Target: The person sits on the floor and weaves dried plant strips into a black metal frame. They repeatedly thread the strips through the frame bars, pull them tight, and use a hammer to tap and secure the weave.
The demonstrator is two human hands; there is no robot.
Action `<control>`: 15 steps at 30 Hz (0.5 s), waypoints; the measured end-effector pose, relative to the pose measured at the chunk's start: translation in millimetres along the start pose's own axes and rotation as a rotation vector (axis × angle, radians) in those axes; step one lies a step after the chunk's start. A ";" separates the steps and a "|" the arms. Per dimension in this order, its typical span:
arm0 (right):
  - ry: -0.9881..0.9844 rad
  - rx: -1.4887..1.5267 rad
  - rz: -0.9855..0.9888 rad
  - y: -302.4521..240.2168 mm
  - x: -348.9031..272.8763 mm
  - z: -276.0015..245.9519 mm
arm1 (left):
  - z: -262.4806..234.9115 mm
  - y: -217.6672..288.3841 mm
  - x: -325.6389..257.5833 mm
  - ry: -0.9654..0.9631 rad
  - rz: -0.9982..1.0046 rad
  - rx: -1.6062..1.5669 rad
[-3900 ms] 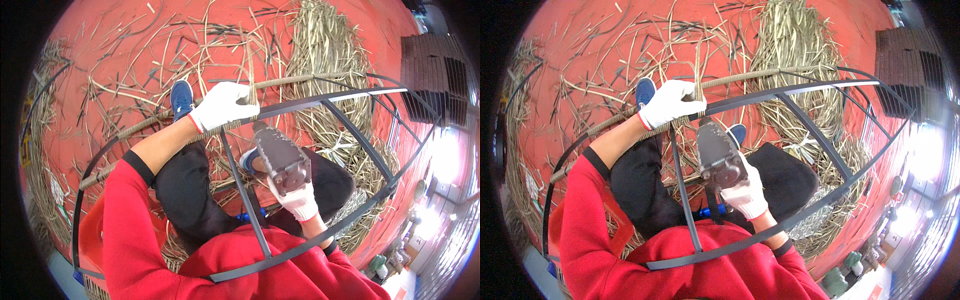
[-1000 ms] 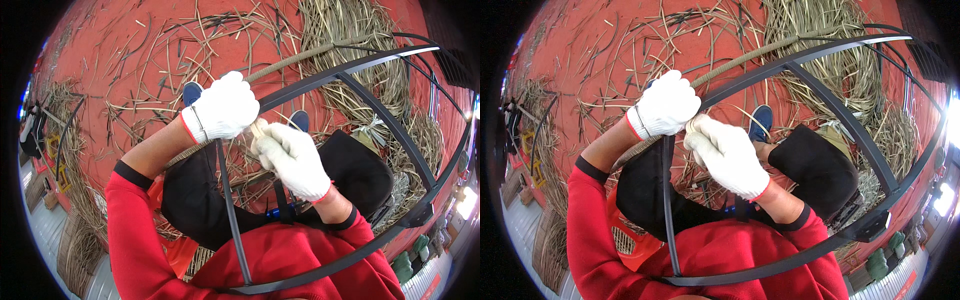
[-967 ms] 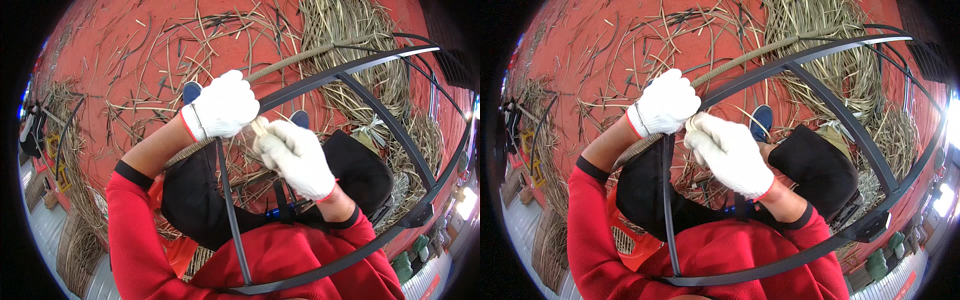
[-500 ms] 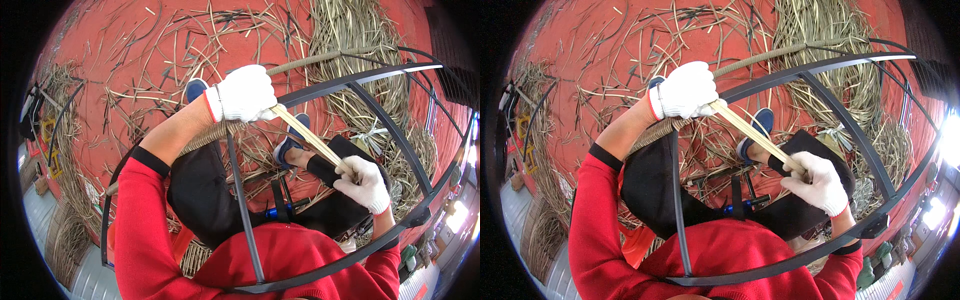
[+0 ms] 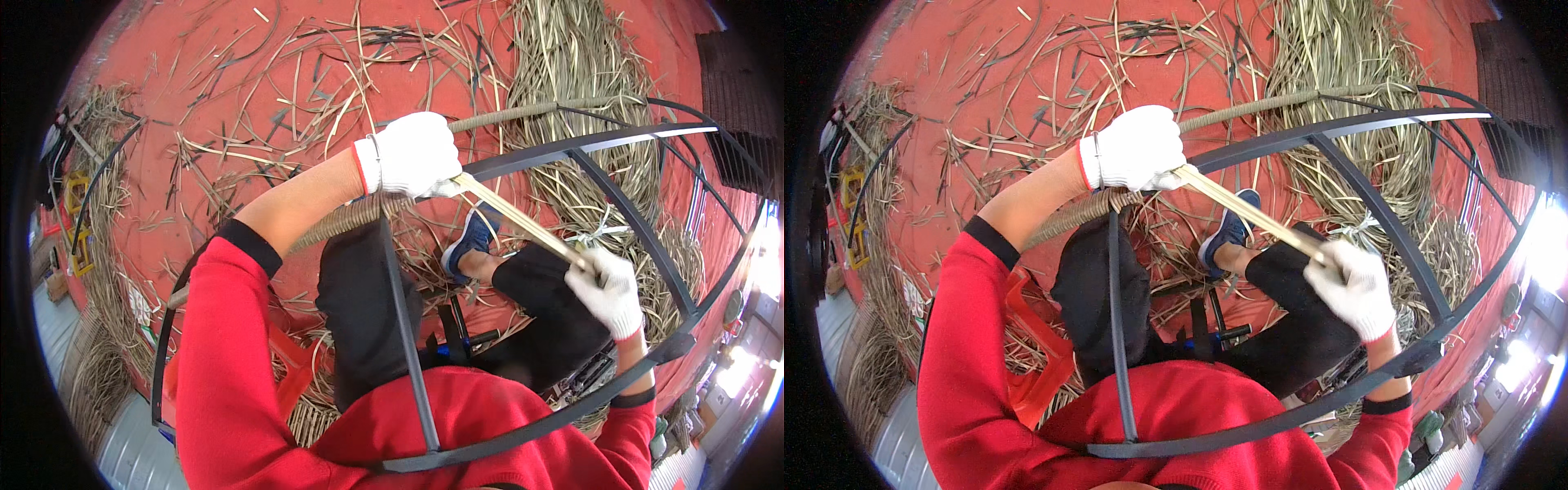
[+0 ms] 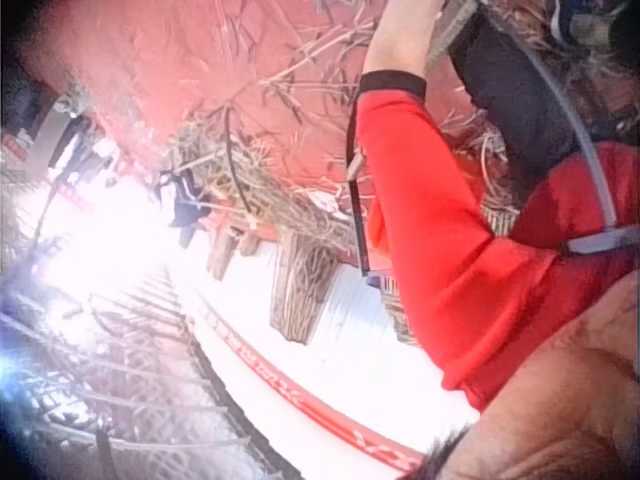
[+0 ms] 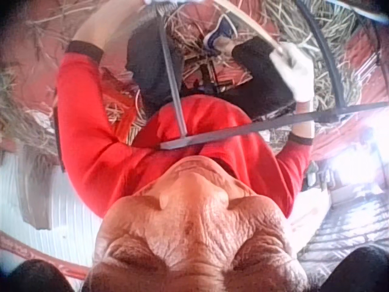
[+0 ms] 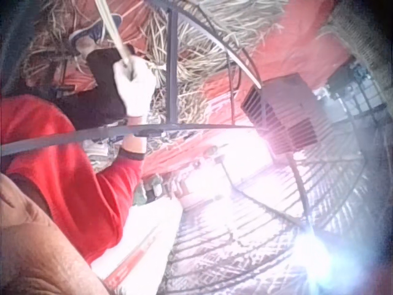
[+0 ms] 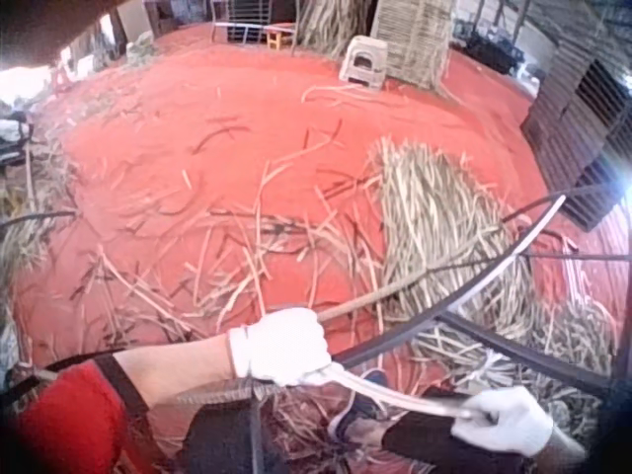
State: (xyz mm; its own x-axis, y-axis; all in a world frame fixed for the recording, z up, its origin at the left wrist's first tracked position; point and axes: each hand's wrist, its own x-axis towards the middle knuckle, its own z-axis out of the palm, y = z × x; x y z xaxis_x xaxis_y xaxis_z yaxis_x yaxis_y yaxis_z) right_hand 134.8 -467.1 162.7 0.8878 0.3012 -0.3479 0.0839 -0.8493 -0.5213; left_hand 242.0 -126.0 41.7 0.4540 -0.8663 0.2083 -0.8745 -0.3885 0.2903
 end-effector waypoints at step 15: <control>0.437 -0.284 0.448 232.5 -124.2 -113.8 | -5.7 5.6 3.7 -0.068 -0.068 0.049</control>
State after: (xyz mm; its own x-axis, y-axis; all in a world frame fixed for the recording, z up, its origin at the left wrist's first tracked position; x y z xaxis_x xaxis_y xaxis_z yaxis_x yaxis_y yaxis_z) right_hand 95.5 -751.3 173.3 0.9606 -0.2573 -0.1052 -0.2714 -0.9499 -0.1550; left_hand 239.7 -129.6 49.5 0.5015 -0.8560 0.1258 -0.8501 -0.4606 0.2552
